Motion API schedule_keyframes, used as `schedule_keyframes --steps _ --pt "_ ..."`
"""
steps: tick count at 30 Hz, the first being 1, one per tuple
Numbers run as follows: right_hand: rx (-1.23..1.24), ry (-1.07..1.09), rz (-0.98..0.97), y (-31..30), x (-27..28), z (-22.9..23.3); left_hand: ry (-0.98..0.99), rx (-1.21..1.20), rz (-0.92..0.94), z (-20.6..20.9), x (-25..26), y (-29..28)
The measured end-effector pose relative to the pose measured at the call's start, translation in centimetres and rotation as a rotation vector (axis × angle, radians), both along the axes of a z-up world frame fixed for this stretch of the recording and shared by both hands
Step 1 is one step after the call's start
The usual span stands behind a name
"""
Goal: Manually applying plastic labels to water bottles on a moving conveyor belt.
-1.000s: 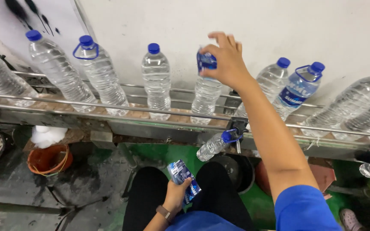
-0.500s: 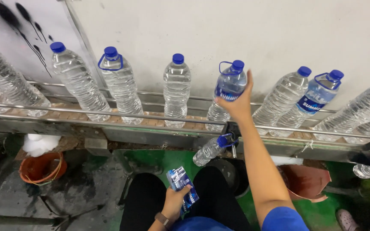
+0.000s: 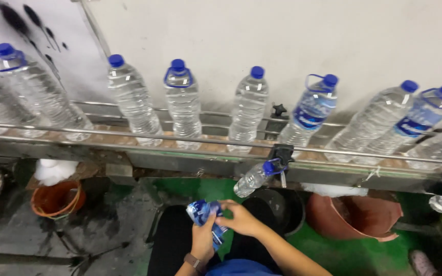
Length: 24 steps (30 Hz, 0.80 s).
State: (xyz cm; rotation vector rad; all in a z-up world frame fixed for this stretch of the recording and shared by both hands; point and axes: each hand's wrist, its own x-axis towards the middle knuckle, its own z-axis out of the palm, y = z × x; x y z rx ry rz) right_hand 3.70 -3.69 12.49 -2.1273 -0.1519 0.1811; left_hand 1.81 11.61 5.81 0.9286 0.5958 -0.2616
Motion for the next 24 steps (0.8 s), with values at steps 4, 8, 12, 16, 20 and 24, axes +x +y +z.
schedule_keyframes --steps 4,8,12,16,20,24 --pt "0.500 0.302 0.270 -1.8 2.1 0.8 0.027 -0.048 -0.009 0.3 -0.2 1.0" --pt "0.179 -0.124 0.636 -0.9 5.9 16.5 -0.129 -0.089 -0.116 1.1 -0.1 0.9" --pt "-0.169 -0.626 -0.161 -2.3 14.2 26.2 -0.026 -0.137 -0.153 -0.5 0.4 0.5" --pt "-0.395 -0.623 0.125 -2.0 20.3 29.7 0.099 -0.014 -0.256 1.6 0.4 1.0" --pt "-0.628 -0.943 -0.062 -1.1 19.4 28.9 0.150 0.142 -0.336 1.3 0.6 2.3" --pt "-0.145 -0.618 -0.087 -2.9 16.6 27.3 0.163 0.178 -0.326 0.2 0.6 3.2"
